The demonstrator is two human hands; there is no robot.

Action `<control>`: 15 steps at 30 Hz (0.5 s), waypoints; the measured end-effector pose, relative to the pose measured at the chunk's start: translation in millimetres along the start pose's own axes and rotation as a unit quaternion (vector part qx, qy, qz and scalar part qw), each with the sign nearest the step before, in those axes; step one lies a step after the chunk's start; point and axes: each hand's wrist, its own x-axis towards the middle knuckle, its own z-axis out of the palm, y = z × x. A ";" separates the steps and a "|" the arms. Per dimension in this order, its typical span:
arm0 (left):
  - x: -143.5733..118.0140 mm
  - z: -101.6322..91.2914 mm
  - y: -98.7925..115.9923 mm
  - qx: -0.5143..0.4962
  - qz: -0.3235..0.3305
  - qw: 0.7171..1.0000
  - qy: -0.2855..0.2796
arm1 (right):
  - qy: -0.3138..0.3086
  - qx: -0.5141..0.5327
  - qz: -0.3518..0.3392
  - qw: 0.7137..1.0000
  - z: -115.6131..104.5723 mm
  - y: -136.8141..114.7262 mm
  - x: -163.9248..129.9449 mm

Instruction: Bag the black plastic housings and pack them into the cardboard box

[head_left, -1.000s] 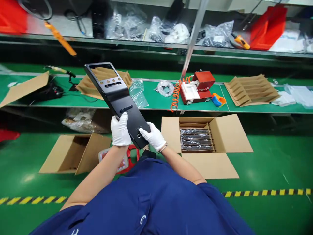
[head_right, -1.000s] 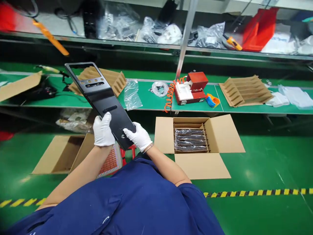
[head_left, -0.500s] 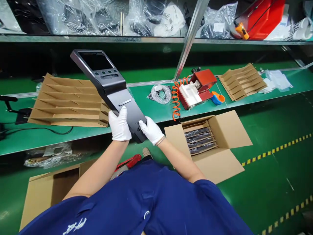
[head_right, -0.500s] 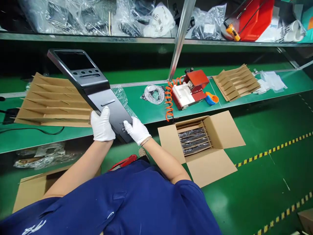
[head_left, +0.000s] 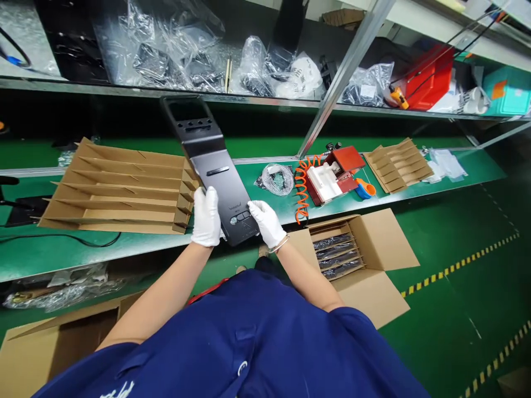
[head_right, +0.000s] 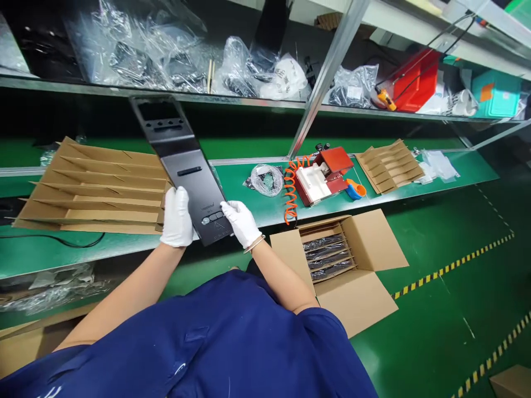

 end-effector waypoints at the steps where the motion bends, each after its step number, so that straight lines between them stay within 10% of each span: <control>1: -1.3 0.4 1.7 0.015 0.012 1.000 -0.006 | 0.011 0.023 0.005 1.000 5.2 -4.2 3.6; 6: -1.4 12.1 8.7 0.101 0.048 0.992 -0.051 | 0.032 0.098 -0.001 0.995 22.6 -22.9 23.5; 15: 25.2 41.0 7.5 0.260 0.041 0.964 0.041 | -0.012 0.041 -0.009 0.999 5.9 -36.2 66.4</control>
